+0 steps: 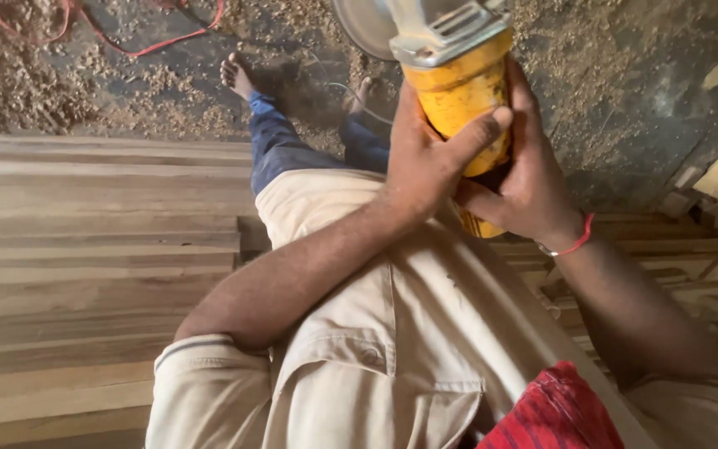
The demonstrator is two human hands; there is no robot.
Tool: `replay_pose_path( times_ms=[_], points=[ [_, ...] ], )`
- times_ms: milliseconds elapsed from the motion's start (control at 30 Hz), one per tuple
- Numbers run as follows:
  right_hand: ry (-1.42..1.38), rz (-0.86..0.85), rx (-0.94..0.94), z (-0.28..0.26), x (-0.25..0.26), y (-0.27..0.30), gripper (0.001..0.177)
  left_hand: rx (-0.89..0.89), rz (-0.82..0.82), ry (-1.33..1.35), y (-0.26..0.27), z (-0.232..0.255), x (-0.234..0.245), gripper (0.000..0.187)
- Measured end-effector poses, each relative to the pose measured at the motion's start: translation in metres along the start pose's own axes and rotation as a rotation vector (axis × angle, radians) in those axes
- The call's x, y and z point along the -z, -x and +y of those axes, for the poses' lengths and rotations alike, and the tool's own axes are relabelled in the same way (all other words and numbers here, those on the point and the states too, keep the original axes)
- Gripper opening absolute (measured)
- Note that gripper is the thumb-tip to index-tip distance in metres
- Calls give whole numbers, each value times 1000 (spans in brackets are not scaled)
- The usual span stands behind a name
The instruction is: The person uses a yellow angle grinder to smooth the edges and surfaces of several wooden planks. They pick up a plank, grind it, and then place it aside before picking up another one to repeat the process.
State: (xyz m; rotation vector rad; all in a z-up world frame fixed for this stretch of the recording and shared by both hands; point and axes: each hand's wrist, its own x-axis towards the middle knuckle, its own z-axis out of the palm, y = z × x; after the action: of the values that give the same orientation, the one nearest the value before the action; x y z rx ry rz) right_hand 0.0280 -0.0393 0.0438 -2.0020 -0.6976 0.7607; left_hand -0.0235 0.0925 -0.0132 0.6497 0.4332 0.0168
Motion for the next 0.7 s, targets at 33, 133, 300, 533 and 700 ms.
replay_pose_path(
  times_ms=[33, 133, 300, 533, 700],
  points=[
    [3, 14, -4, 6, 8, 7, 114, -10, -9, -15, -2, -11, -9, 59],
    [19, 53, -61, 17, 31, 32, 114, -24, -53, -61, -5, -42, -33, 57],
    [2, 148, -56, 42, 64, 65, 104, 51, -96, -191, -13, -88, -73, 65],
    [-10, 301, -101, 54, 85, 101, 85, 124, -192, -456, -23, -123, -118, 67],
    [21, 303, -25, 62, 75, 104, 99, 146, -215, -325, -14, -117, -105, 68]
  ],
)
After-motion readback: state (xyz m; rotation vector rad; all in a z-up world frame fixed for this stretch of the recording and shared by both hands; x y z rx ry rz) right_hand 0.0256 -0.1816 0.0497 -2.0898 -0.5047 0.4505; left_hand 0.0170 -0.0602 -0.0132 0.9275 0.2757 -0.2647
